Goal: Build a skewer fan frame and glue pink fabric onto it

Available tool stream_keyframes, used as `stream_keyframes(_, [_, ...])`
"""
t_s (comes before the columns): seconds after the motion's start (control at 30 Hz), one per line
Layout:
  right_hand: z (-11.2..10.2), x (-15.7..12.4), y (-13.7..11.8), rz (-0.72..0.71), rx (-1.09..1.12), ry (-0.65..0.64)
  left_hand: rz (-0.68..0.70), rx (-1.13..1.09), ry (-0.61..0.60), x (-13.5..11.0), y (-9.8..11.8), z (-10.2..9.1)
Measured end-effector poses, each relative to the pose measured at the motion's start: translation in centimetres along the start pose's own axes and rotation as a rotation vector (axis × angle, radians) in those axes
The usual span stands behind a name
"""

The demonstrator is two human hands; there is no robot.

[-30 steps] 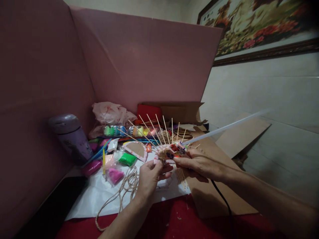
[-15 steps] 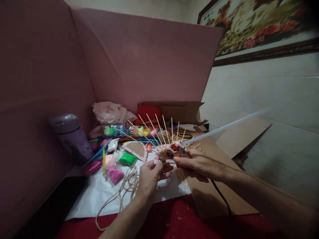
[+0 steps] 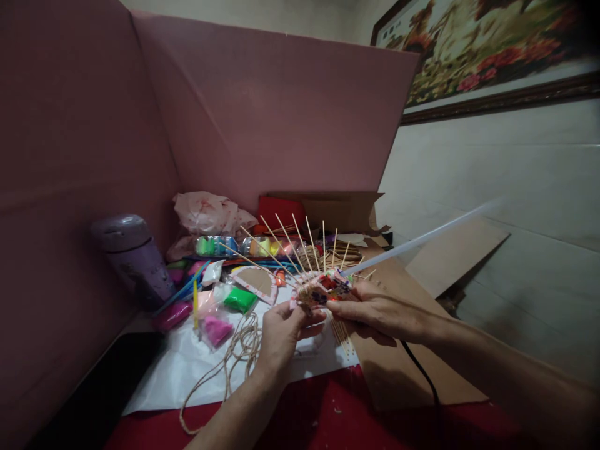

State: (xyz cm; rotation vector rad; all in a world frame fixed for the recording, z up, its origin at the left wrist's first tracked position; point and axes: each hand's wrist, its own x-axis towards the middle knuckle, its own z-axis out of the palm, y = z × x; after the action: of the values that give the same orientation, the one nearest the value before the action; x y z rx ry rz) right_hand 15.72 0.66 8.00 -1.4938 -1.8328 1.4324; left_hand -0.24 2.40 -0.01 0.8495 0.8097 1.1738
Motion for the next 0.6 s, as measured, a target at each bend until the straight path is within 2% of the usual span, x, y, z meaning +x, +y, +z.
stream_keyframes(0.6, [-0.5,-0.13,0.21,0.016,-0.045,-0.007,-0.02,-0.019,0.013,-0.25,0.48,0.14])
